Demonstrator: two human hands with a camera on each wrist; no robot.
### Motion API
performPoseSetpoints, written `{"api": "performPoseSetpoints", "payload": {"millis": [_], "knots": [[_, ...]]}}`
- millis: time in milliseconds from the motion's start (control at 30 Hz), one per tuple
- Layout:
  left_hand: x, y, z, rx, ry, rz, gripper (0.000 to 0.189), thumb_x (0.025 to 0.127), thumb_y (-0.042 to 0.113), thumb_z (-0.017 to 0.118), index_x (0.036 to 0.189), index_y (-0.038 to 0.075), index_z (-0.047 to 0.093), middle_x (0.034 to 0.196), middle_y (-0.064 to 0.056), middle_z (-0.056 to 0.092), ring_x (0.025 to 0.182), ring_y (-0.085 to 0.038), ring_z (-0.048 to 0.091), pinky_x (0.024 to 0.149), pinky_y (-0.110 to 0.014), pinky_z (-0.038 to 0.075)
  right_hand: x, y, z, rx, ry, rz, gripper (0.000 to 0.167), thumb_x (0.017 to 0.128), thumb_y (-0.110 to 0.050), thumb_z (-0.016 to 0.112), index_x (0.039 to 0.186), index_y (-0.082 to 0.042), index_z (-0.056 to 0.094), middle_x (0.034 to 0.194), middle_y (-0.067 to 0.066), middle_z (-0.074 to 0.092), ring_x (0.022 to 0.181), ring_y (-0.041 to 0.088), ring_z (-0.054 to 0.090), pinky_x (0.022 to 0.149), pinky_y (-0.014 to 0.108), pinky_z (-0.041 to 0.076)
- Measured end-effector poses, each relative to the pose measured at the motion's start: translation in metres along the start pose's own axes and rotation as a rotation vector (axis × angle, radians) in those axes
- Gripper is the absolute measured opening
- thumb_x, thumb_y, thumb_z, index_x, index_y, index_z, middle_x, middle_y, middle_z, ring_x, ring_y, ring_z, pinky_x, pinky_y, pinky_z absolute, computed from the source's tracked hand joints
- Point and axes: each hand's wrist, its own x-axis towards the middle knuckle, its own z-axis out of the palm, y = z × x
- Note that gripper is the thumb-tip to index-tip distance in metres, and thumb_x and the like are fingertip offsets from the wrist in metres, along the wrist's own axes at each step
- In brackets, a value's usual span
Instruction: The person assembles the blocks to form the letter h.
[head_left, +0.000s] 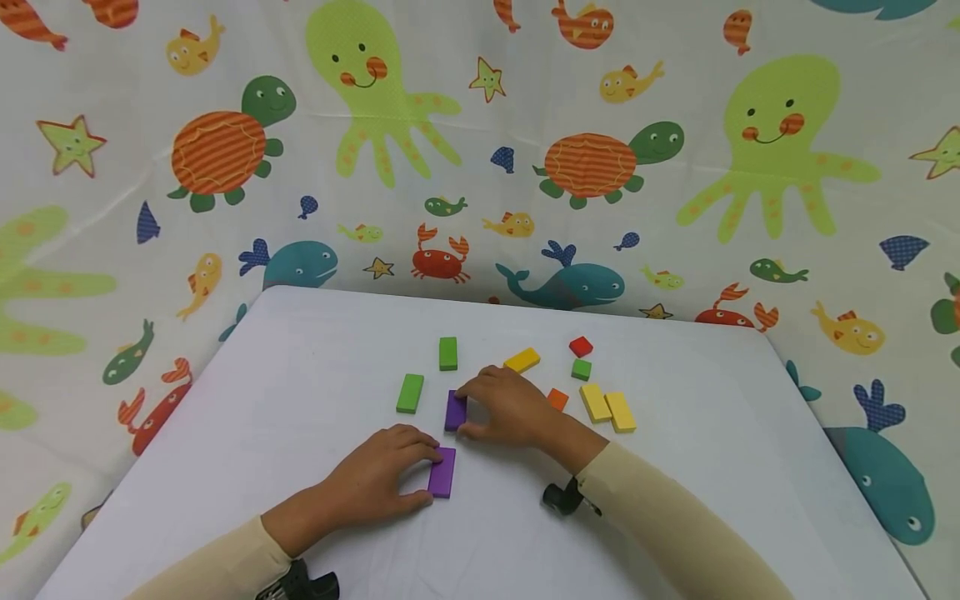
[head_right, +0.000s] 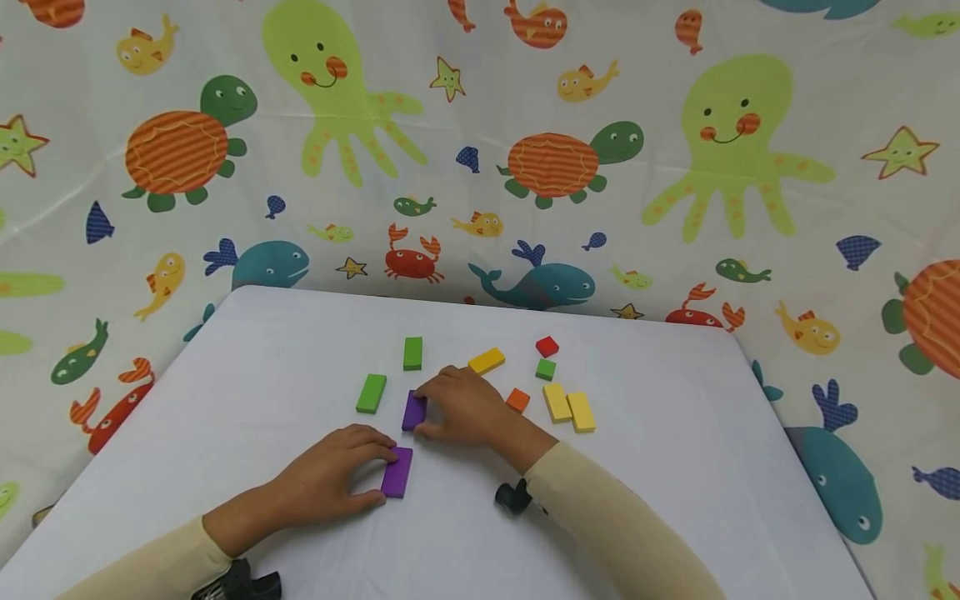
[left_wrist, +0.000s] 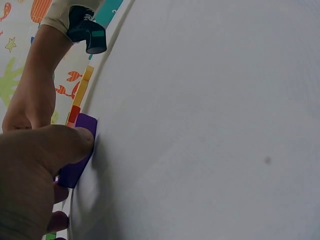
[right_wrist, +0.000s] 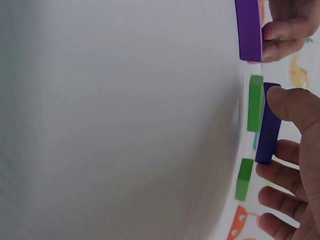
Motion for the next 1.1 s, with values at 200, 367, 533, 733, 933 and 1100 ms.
{"api": "performPoseSetpoints", "payload": {"millis": [200, 367, 533, 733, 933, 1100], "knots": [[0.000, 0.001, -0.001, -0.002, -0.013, -0.014, 0.044, 0.083, 0.040, 0.085, 0.120, 0.021, 0.071, 0.130, 0.006, 0.064, 0.126, -0.018, 0.055, 0.107, -0.044, 0.046, -0.001, -0.004, 0.002, -0.013, -0.009, 0.001, 0.058, 0.090, -0.056, 0.073, 0.136, -0.022, 0.065, 0.126, -0.008, 0.067, 0.123, 0.014, 0.053, 0.106, 0.036, 0.047], [-0.001, 0.000, -0.001, -0.002, -0.001, -0.008, 0.044, 0.082, 0.039, 0.085, 0.120, 0.021, 0.071, 0.130, 0.006, 0.063, 0.126, -0.017, 0.055, 0.107, -0.043, 0.046, -0.002, -0.008, 0.003, -0.023, -0.014, -0.008, 0.057, 0.090, -0.056, 0.073, 0.135, -0.021, 0.066, 0.125, -0.008, 0.068, 0.122, 0.014, 0.054, 0.103, 0.034, 0.048], [-0.001, -0.001, 0.000, -0.011, 0.023, 0.018, 0.044, 0.082, 0.039, 0.086, 0.119, 0.021, 0.072, 0.129, 0.007, 0.064, 0.125, -0.016, 0.055, 0.105, -0.042, 0.047, -0.002, -0.011, 0.004, -0.018, -0.028, -0.011, 0.056, 0.090, -0.056, 0.073, 0.134, -0.021, 0.067, 0.124, -0.008, 0.068, 0.121, 0.014, 0.054, 0.103, 0.034, 0.048], [-0.001, -0.002, 0.001, -0.004, 0.066, 0.057, 0.043, 0.081, 0.035, 0.087, 0.118, 0.019, 0.072, 0.127, 0.005, 0.064, 0.122, -0.017, 0.057, 0.101, -0.043, 0.049, -0.003, -0.015, 0.004, -0.023, -0.068, 0.001, 0.056, 0.091, -0.056, 0.072, 0.135, -0.021, 0.067, 0.125, -0.008, 0.068, 0.123, 0.014, 0.054, 0.106, 0.034, 0.046], [-0.001, -0.001, 0.000, -0.005, 0.055, 0.051, 0.042, 0.082, 0.035, 0.086, 0.118, 0.018, 0.072, 0.129, 0.004, 0.063, 0.122, -0.017, 0.057, 0.102, -0.043, 0.049, -0.003, -0.015, 0.006, -0.026, -0.081, -0.010, 0.057, 0.091, -0.056, 0.072, 0.136, -0.021, 0.066, 0.126, -0.008, 0.067, 0.124, 0.014, 0.053, 0.108, 0.034, 0.044], [-0.001, 0.000, -0.001, -0.004, 0.031, 0.021, 0.043, 0.082, 0.036, 0.086, 0.120, 0.019, 0.071, 0.132, 0.001, 0.061, 0.124, -0.020, 0.056, 0.103, -0.044, 0.049, -0.004, -0.015, 0.005, -0.021, -0.084, -0.030, 0.055, 0.093, -0.054, 0.070, 0.136, -0.021, 0.066, 0.126, -0.008, 0.067, 0.124, 0.013, 0.053, 0.107, 0.034, 0.045]]}}
